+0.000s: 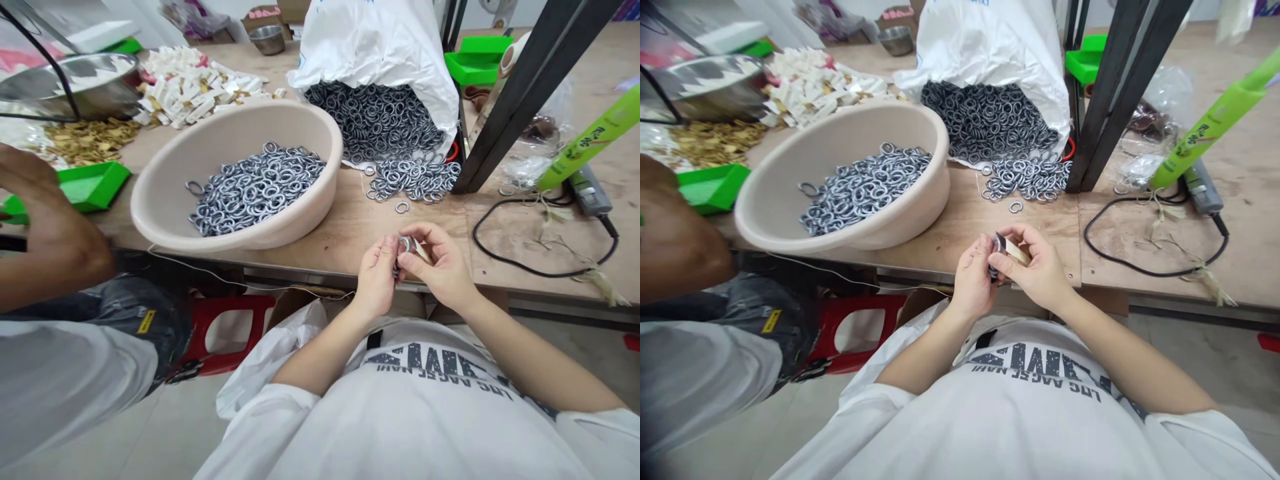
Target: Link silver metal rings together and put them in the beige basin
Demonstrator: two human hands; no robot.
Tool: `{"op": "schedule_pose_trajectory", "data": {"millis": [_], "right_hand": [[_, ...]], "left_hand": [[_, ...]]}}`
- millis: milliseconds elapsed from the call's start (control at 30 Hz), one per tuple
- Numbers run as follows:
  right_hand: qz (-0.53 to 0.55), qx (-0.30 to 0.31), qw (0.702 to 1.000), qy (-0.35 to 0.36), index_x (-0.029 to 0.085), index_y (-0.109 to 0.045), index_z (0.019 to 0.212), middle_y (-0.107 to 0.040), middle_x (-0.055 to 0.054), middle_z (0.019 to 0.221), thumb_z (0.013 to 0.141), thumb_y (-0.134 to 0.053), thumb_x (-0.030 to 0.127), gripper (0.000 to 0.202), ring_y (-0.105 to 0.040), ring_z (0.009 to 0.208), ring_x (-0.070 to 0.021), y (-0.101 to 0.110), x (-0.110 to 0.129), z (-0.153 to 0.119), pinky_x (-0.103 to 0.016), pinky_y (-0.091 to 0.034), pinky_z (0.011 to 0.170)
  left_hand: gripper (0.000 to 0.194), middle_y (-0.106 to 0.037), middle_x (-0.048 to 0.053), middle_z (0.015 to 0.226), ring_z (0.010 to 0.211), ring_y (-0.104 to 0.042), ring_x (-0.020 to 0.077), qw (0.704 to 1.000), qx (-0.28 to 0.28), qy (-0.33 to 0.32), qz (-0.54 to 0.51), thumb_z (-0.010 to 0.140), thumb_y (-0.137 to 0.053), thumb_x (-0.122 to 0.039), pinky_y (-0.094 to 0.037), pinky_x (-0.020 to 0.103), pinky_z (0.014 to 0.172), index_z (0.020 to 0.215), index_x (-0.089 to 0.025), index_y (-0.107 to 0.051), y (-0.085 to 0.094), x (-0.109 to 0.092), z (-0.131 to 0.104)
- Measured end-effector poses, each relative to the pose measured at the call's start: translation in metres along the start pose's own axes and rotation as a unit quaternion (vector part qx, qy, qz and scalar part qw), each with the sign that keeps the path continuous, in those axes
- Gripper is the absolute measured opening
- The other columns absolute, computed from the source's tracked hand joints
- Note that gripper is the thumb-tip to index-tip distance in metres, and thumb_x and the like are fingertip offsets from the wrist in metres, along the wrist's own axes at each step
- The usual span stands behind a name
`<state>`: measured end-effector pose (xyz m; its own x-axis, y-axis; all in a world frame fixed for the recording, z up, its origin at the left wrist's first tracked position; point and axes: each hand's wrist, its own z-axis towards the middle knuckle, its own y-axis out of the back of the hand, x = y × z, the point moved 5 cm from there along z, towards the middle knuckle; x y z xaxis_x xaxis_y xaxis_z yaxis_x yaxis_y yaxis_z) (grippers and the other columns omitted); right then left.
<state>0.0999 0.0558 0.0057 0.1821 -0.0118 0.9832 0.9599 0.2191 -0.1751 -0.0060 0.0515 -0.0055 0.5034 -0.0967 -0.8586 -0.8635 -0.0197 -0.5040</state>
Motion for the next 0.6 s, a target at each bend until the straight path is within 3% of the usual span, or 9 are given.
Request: {"op": "schedule_pose_trajectory", "data": {"millis": [200, 367, 467, 600], "right_hand": [[-0.003, 0.037, 0.999, -0.001, 0.026, -0.060, 0.093, -0.062, 0.003, 0.074, 0.072, -0.084, 0.043, 0.036, -0.059, 0.054, -0.0148, -0.002, 0.010, 0.004, -0.031, -0.056, 0.047], [-0.022, 0.055, 0.998, 0.005, 0.024, -0.062, 0.089, -0.063, 0.002, 0.073, 0.084, -0.073, 0.046, 0.025, -0.061, 0.060, -0.0158, -0.001, 0.011, 0.011, -0.031, -0.054, 0.054], [-0.131, 0.014, 0.988, 0.078, 0.022, -0.063, 0.086, -0.063, -0.001, 0.078, 0.094, -0.059, 0.047, 0.026, -0.059, 0.070, -0.0152, 0.009, 0.021, 0.011, -0.030, -0.048, 0.065], [-0.347, 0.016, 0.921, 0.175, 0.021, -0.063, 0.083, -0.061, -0.002, 0.076, 0.098, -0.053, 0.044, 0.029, -0.055, 0.072, -0.0163, 0.008, 0.035, -0.003, -0.031, -0.039, 0.068]], "left_hand": [[0.050, -0.038, -0.006, 0.053, 0.043, -0.035, 0.0062, 0.999, 0.039, 0.027, 0.014, 0.084, -0.062, -0.062, -0.027, 0.020, 0.041, 0.067, -0.018, -0.049, -0.004, 0.002, -0.004], [0.051, -0.032, -0.007, 0.055, 0.042, -0.033, 0.0049, 0.997, 0.054, 0.052, -0.026, 0.082, -0.067, -0.061, -0.023, 0.019, 0.038, 0.067, -0.018, -0.044, -0.006, 0.000, -0.003], [0.049, -0.033, -0.007, 0.055, 0.042, -0.033, 0.0045, 0.996, 0.063, 0.056, -0.031, 0.085, -0.064, -0.058, -0.023, 0.019, 0.038, 0.066, -0.018, -0.042, -0.006, -0.002, -0.003], [0.051, -0.033, -0.007, 0.055, 0.042, -0.034, 0.0041, 0.997, 0.045, 0.055, -0.031, 0.084, -0.066, -0.057, -0.026, 0.018, 0.039, 0.064, -0.018, -0.041, -0.004, -0.002, -0.003]]}}
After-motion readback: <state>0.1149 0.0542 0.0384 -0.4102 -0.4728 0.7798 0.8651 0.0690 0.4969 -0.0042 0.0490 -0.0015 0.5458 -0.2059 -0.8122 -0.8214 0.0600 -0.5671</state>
